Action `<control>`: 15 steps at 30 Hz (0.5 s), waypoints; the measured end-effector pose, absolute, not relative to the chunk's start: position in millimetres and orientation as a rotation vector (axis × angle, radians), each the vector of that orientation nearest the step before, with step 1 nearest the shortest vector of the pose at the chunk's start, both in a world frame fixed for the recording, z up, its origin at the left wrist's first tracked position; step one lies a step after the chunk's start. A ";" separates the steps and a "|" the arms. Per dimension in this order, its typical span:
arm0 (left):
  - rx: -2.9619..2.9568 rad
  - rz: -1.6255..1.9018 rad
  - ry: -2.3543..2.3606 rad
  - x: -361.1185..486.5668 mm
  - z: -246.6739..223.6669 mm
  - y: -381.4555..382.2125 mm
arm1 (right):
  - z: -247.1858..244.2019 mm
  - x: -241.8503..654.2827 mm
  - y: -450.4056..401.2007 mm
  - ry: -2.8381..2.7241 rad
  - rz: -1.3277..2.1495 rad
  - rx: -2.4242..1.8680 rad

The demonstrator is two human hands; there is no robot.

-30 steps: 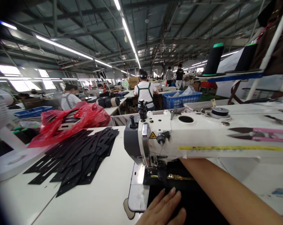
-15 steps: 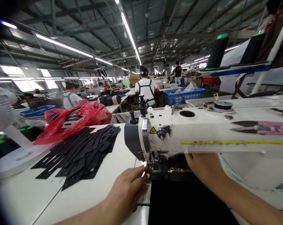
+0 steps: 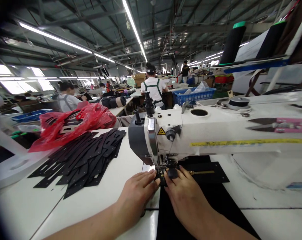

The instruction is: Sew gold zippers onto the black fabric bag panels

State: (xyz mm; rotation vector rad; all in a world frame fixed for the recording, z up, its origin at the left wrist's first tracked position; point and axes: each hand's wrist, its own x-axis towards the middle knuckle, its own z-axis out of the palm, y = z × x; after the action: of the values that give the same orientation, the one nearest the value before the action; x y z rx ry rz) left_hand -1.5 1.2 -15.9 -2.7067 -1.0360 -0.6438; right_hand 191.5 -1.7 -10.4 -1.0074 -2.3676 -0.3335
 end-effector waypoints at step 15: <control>-2.662 -0.687 -1.017 1.6 -14.4 5.3 | -13.8 190.7 1.0 -2.354 -0.298 -1.013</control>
State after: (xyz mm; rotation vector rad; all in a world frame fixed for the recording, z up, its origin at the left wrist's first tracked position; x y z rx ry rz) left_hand 1.6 5.3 -14.4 -2.6623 -1.0165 -0.6871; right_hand 190.7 1.0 -13.8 -1.0132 -2.3536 -0.2983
